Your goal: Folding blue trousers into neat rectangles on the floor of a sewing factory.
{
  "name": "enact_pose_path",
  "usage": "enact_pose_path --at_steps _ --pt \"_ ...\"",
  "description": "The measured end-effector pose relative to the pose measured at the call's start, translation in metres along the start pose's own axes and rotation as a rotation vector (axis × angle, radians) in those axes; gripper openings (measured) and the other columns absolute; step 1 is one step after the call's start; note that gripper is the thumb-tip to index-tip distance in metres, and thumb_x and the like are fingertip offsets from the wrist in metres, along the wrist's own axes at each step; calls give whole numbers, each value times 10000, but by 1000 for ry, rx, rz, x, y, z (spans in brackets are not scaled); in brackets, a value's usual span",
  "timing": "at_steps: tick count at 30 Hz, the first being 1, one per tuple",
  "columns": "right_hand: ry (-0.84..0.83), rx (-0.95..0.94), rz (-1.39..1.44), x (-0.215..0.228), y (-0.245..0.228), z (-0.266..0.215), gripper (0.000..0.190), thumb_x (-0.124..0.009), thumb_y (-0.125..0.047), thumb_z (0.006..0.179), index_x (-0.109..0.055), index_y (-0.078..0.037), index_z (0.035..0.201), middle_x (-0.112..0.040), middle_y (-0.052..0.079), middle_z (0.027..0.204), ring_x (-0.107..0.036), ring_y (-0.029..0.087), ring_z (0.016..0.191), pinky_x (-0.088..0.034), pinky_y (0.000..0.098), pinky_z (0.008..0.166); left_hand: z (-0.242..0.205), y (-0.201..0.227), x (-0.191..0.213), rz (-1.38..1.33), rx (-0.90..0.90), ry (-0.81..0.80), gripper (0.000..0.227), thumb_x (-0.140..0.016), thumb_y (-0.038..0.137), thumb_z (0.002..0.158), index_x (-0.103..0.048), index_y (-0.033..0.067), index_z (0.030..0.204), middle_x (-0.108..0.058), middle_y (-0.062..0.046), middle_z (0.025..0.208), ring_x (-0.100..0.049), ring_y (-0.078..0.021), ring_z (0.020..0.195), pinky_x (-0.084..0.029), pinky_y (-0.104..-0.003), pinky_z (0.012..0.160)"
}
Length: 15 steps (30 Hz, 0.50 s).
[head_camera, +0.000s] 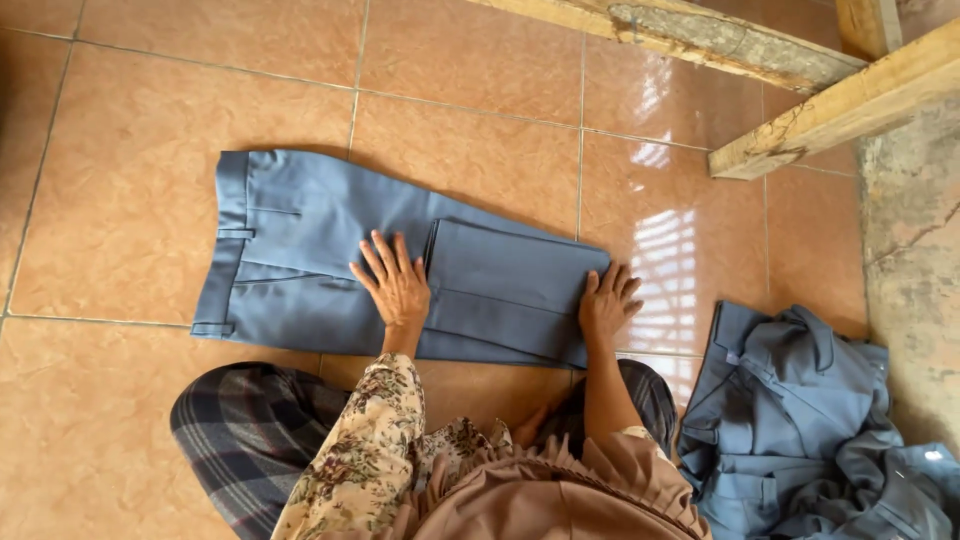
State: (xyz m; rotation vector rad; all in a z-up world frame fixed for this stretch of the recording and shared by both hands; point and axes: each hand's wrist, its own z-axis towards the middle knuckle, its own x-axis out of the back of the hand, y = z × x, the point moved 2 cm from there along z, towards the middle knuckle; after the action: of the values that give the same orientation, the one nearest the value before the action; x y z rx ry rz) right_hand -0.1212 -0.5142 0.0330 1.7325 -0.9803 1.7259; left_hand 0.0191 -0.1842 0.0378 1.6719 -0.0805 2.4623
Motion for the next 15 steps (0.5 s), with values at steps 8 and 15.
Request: enact_pose_path --at_steps 8,15 --pt "212 642 -41 -12 -98 -34 535 -413 -496 1077 -446 -266 1560 -409 5 1631 -337 253 1520 -250 604 1184 -5 82 -39 -295 -248 -335 560 -332 479 1078 -313 265 1596 -264 -51 1676 -179 -307 1558 -110 -593 1252" --pt "388 600 -169 34 -8 34 393 -547 -449 1055 -613 -298 1412 -624 -83 1407 -489 218 1392 -406 570 1071 -3 60 -35 -254 -266 -374 554 -263 482 1094 -236 314 1621 -179 0 1708 -137 -300 1570 -100 -557 1266"
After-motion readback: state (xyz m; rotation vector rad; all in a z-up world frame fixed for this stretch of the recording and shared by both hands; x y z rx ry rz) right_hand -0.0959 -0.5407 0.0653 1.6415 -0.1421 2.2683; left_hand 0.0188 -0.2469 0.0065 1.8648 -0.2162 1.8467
